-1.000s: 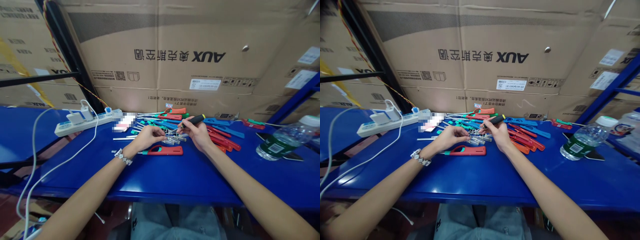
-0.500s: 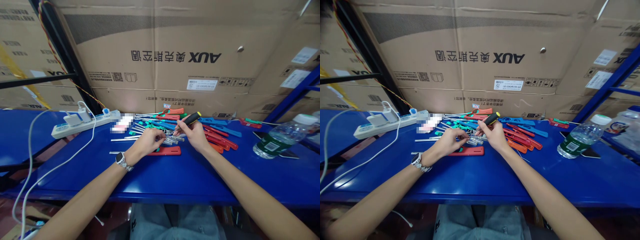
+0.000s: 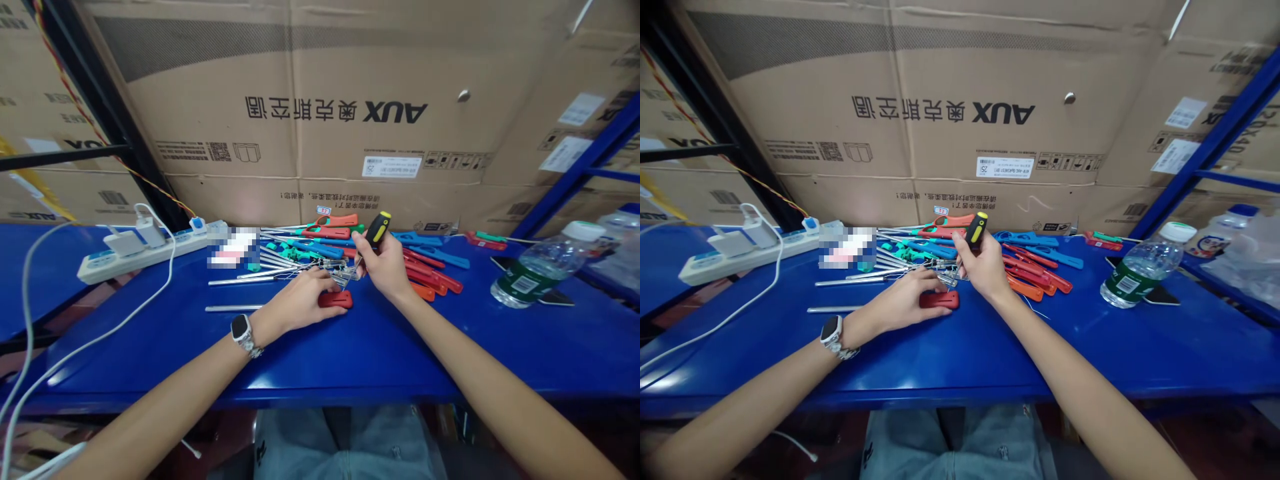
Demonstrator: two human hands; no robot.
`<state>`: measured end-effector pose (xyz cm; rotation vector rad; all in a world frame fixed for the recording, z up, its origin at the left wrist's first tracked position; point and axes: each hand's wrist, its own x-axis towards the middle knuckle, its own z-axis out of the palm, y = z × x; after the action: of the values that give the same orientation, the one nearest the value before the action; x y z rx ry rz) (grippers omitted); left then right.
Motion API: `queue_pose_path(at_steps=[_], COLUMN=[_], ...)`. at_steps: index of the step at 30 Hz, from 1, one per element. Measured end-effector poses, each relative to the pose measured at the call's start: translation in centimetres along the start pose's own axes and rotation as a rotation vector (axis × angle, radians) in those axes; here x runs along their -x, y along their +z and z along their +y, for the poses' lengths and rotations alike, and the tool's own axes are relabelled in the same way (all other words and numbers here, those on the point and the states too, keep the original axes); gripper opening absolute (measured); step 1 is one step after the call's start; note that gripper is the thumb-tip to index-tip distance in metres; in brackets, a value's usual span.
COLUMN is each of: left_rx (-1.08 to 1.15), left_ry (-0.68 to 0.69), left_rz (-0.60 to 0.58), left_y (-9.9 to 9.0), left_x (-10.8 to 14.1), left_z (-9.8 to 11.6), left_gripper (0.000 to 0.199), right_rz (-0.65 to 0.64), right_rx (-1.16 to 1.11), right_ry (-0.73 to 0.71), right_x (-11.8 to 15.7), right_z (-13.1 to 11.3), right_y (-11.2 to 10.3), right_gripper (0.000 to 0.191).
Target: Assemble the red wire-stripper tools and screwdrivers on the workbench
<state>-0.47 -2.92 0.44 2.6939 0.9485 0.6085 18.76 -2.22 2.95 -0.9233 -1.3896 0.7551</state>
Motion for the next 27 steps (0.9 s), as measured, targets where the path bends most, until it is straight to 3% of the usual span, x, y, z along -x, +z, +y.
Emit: queue_pose_path(at_steps=[9, 27], left_rx=[0.001, 0.026], left_ry=[-0.075, -0.099], left_rz=[-0.048, -0.039], left_y=[-1.2, -1.2], left_x=[0.3, 0.3], left_z=[-2.0, -1.9], left_gripper=[0.025, 0.025], right_rz=[-0.104, -0.187], right_rx=[0.042, 0.117], right_ry=[-0.027, -0.043], right_x=[0.7, 0.7], right_z=[1.1, 1.3], right_y=[1.0, 1.5], right_gripper=[0.035, 0.035])
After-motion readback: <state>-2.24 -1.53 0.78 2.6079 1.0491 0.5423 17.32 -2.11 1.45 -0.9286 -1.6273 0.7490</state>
